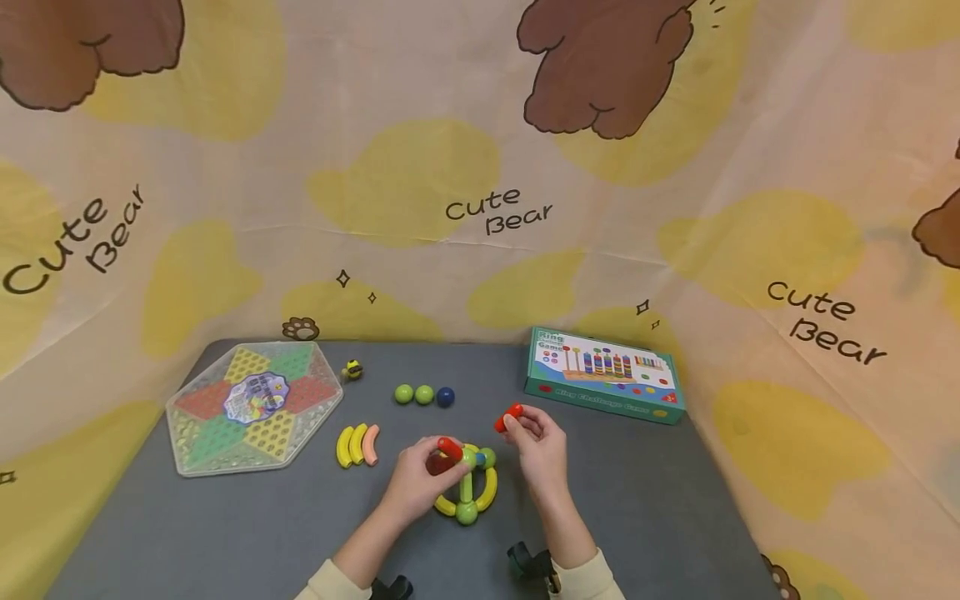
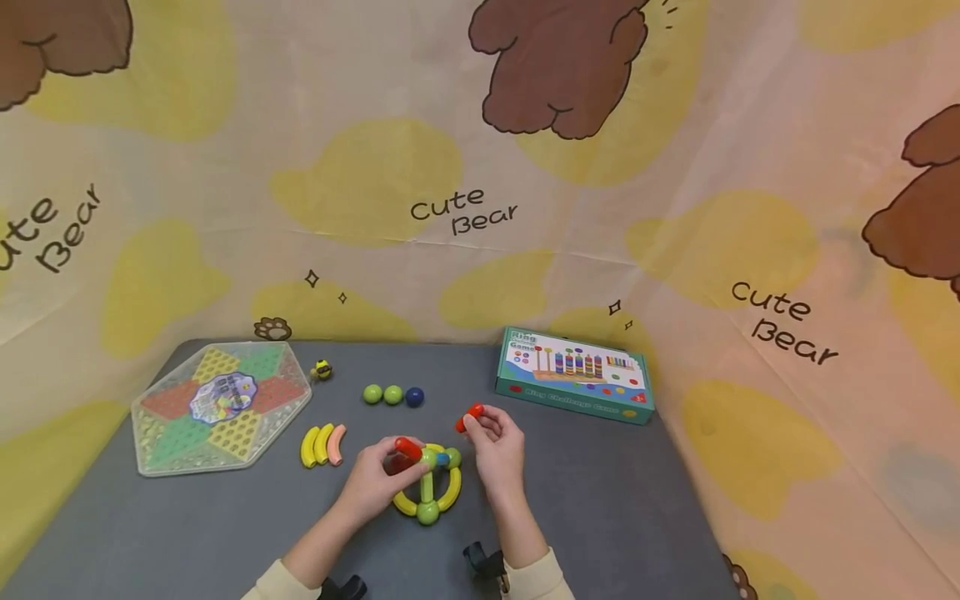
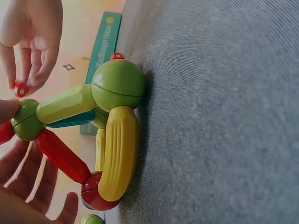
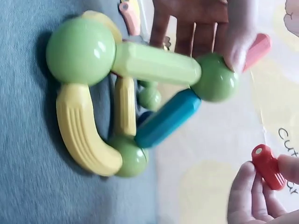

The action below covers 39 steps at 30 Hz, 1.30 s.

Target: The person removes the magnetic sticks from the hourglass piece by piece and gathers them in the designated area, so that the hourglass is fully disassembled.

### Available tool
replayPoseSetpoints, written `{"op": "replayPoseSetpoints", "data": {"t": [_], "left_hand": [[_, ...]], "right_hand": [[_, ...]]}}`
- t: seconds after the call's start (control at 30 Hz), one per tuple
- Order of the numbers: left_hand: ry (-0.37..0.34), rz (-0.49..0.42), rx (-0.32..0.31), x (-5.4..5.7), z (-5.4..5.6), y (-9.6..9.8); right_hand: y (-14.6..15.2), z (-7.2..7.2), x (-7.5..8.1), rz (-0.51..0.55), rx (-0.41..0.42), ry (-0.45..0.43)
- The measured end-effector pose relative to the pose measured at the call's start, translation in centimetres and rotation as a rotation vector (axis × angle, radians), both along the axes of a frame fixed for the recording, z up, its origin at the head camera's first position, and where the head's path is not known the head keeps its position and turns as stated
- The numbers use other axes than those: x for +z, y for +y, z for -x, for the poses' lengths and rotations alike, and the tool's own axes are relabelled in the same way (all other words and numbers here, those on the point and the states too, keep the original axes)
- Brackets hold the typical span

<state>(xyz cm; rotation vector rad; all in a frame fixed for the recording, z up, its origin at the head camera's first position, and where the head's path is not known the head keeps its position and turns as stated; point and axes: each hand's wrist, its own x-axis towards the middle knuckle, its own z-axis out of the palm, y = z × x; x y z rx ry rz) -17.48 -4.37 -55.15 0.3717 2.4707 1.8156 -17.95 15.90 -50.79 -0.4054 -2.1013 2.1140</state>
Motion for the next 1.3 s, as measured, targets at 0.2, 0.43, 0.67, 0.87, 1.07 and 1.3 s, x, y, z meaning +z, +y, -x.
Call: {"op": "replayPoseSetpoints", "data": {"t": [0.2,0.43,0.67,0.87,1.07,1.3], "left_hand": [[0.077,0.204,0.029,-0.6,0.0,0.5],[0.114,0.208,0.088,-0.9,-0.2,0.9],[0.17,0.147,0.051,-1.2,-0.2,0.8],[0.148,0.119,0.08,-1.1,-0.1,1.0],[0.109,0.126,0.098,-1.1,0.2,1.0],[0.135,0.088,0.035,-1.0,0.3,0.5]], "right_hand": [[1.6,0.2,-0.6,-0.076,0.009,-0.014],[4.1,0.3,-1.0,-0.165,0.031,-0.059],[6.7,0.9,-1.5,-0.283,0.043,-0.1],[8.3,1.6,-2.2,-0.324,0.03,-0.148],[9.3,2.0,-3.4,-0.39,0.042,-0.224],[9.5,2.3,-4.9,-0.446,0.096,-0.284]]}}
